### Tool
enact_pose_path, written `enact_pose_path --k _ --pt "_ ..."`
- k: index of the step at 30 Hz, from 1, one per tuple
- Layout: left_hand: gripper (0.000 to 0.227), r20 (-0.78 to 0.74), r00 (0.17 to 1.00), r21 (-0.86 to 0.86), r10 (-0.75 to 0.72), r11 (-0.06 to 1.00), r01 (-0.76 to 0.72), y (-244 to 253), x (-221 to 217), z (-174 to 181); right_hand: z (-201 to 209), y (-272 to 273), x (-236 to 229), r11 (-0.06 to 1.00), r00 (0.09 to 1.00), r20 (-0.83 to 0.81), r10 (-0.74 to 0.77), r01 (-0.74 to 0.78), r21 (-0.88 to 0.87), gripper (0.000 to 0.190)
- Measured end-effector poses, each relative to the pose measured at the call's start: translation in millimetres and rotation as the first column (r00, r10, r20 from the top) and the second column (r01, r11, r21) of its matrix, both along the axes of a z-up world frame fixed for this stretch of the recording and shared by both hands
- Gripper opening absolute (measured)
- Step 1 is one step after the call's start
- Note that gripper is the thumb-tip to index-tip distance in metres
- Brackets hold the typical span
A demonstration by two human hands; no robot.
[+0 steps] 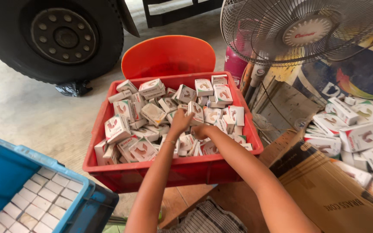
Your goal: The person sits on the floor and repeatedly wipes small white boxes with a cloth, then places them into a blue crate. The person picks boxes from a red crate, wipes them on a white lid, and arranges them in the blue crate.
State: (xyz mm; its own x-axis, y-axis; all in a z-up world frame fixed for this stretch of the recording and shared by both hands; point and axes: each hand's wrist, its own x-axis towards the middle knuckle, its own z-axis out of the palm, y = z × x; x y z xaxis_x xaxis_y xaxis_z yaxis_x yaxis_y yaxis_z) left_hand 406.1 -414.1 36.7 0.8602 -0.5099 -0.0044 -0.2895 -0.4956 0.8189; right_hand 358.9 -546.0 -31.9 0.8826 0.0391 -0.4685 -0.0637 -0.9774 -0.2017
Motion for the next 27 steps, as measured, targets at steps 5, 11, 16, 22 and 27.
enact_pose_path --k 5,11,16,22,27 --pt "0.078 0.304 0.933 0.488 -0.19 0.872 0.019 -26.8 -8.9 15.4 42.9 0.2 -14.7 0.983 0.993 0.0 -0.115 0.114 0.143 0.054" --pt "0.069 0.295 0.9 0.618 -0.321 0.783 0.076 -58.3 35.6 -17.2 77.4 18.8 -21.5 0.909 0.971 -0.021 -0.239 0.232 0.348 0.071" --pt "0.08 0.261 0.879 0.619 -0.399 0.768 0.165 -50.8 43.5 -9.7 72.8 18.9 -19.6 0.839 0.931 -0.027 -0.364 0.34 0.425 0.059" --pt "0.092 0.156 0.893 0.648 -0.422 0.726 0.23 -53.1 40.7 -0.7 78.2 15.8 -20.9 0.826 0.921 -0.086 -0.38 0.38 0.416 0.069" --pt "0.072 0.348 0.842 0.704 -0.412 0.708 0.055 -47.7 43.3 -2.2 -13.4 5.1 25.6 0.599 0.795 -0.184 -0.578 0.567 0.566 0.125"
